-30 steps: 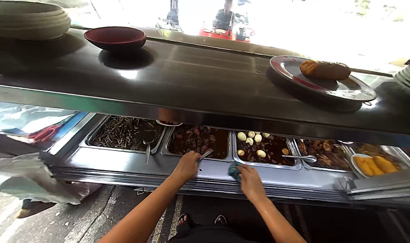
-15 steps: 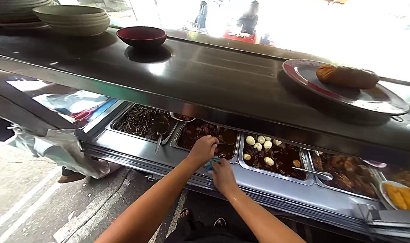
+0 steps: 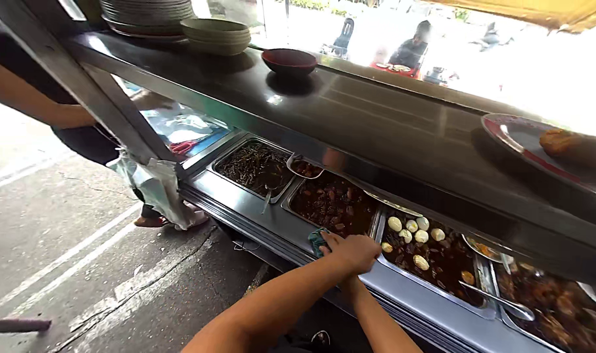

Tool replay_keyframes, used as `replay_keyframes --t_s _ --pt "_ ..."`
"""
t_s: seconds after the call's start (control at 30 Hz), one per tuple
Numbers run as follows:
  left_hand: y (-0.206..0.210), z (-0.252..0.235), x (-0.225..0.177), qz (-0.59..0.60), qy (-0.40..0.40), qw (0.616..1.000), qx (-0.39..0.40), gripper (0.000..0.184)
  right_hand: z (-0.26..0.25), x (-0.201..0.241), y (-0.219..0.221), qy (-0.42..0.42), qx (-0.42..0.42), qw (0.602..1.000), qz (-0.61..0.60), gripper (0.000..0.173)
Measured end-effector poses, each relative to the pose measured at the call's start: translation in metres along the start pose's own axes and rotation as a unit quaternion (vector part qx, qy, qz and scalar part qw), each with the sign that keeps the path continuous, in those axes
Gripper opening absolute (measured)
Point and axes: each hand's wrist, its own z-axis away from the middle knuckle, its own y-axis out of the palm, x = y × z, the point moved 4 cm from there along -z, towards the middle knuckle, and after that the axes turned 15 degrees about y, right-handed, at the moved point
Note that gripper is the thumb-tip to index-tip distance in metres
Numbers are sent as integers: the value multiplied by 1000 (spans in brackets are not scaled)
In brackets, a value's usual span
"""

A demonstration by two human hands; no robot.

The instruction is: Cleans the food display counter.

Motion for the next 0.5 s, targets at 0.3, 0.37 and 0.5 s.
replay_keyframes --t_s 0.3,0.37,0.5 --pt "-44 72 42 27 93 983 -154 24 8 4 30 -51 -268 960 -56 35" --pt "-67 115 71 15 50 980 -193 23 0 8 33 -86 -309 945 -66 24" --pt "-89 208 150 -7 -53 975 -214 39 -14 32 44 -55 -296 952 -47 28"
